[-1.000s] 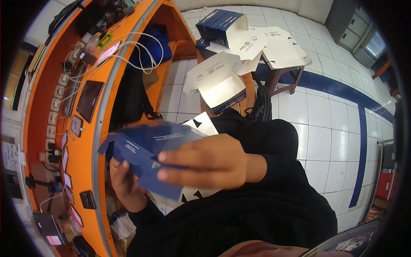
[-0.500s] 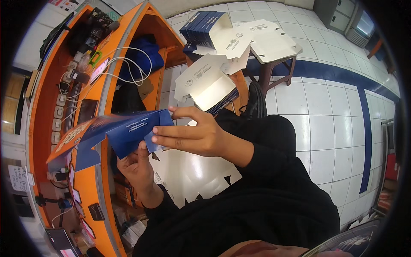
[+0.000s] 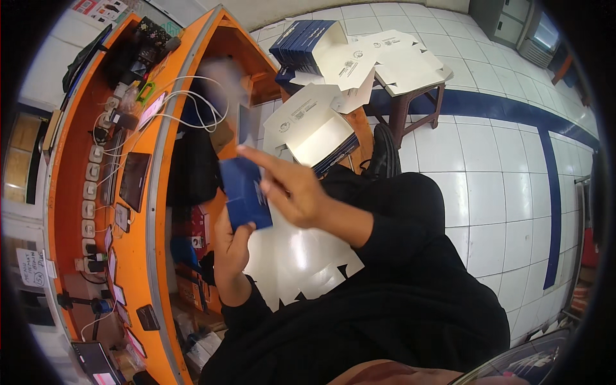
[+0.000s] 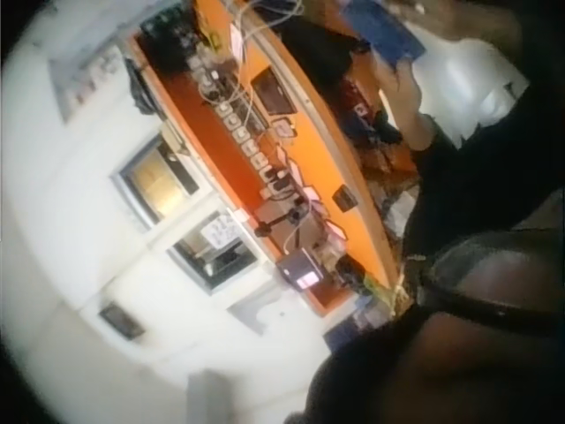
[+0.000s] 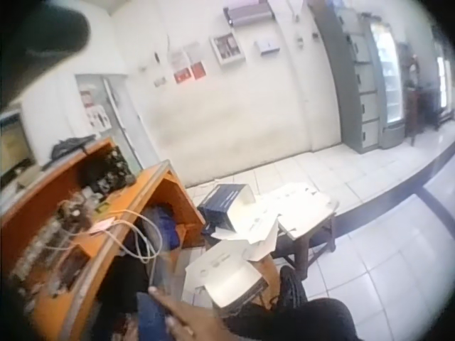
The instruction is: The person assembles cardboard food boxes by folding and interlocking the tabs of flat blue and white cardboard sheets by hand.
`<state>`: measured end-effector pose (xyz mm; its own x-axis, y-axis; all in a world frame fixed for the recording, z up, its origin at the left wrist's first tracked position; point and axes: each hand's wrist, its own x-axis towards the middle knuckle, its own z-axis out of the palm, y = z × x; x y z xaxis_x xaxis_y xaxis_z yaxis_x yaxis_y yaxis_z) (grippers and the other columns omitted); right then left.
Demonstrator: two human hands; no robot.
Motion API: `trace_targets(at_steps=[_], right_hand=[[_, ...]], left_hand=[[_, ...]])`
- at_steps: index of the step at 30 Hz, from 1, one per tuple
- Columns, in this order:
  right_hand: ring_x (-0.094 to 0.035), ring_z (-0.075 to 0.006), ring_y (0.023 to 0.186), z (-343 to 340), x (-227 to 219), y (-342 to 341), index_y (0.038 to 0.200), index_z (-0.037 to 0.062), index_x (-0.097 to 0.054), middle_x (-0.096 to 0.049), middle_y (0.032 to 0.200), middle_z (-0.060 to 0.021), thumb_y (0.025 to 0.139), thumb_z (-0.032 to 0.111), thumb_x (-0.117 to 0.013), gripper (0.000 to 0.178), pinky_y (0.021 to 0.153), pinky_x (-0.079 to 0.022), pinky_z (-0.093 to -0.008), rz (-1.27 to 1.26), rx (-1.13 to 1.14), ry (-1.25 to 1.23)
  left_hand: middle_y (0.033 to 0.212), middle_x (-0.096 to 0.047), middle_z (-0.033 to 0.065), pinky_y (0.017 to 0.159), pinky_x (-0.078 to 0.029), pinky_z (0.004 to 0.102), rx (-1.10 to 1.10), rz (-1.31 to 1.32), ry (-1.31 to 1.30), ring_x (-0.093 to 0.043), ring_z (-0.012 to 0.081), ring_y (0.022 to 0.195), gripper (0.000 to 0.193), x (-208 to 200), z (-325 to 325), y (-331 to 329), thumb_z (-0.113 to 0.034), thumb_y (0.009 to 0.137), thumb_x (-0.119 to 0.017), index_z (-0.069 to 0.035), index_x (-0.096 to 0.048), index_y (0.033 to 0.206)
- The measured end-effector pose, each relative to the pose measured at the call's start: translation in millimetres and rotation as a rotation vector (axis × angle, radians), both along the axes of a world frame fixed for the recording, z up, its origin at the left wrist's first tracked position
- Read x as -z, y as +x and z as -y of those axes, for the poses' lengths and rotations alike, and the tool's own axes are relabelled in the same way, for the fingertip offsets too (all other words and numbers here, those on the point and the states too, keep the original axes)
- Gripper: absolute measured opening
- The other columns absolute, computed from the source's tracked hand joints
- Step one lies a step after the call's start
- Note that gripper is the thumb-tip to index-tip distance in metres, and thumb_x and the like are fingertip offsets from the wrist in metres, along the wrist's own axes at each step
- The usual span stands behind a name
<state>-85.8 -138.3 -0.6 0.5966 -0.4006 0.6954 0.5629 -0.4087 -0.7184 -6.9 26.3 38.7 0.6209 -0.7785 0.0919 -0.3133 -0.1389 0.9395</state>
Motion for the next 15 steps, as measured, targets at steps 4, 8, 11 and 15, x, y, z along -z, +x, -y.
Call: trace_targets(at_steps=[4,8,11,15], right_hand=[[-0.065,-0.0256,0.063,32,-7,-3,0.124,0.0113,-0.057,-0.065,0.072,-0.0133,0.094,0.023,-0.053,0.033,0.062,-0.049,-0.0319,-0.267,0.071,-0.001],[-0.062,-0.0313,0.06,42,-1,-4,0.095,0.0033,-0.064,-0.06,0.061,-0.0152,0.092,0.033,-0.054,0.032,0.055,-0.046,-0.0393,-0.619,0.343,-0.257],[-0.059,-0.0199,0.053,42,0,1,0.084,0.001,-0.061,-0.059,0.057,-0.0103,0.089,0.032,-0.062,0.032,0.051,-0.043,-0.0326,-0.415,0.271,0.28],[-0.04,-0.0031,0.05,40,7,10,0.085,-0.0015,-0.062,-0.047,0.053,0.0042,0.084,0.02,-0.072,0.024,0.048,-0.033,-0.0213,0.079,0.063,0.487]], left_hand=[[0.078,-0.056,0.0053,0.06,-0.04,0.0225,0.241,0.088,0.091,-0.05,0.0081,0.067,0.034,-3,-13,14,0.002,0.063,-0.043,0.01,-0.059,0.092],[0.077,-0.056,0.0051,0.06,-0.04,0.0232,0.173,0.184,0.022,-0.05,0.0082,0.067,0.026,1,-9,8,0.002,0.07,-0.048,0.01,-0.059,0.093],[0.077,-0.056,0.0043,0.064,-0.04,0.0225,-0.088,0.3,-0.043,-0.05,0.0082,0.069,0.025,8,0,5,-0.001,0.078,-0.056,0.007,-0.06,0.101],[0.076,-0.049,-0.0009,0.074,-0.038,0.0193,-0.313,0.166,-0.179,-0.046,0.0056,0.072,0.047,5,17,0,-0.001,0.08,-0.06,0.002,-0.049,0.125]])
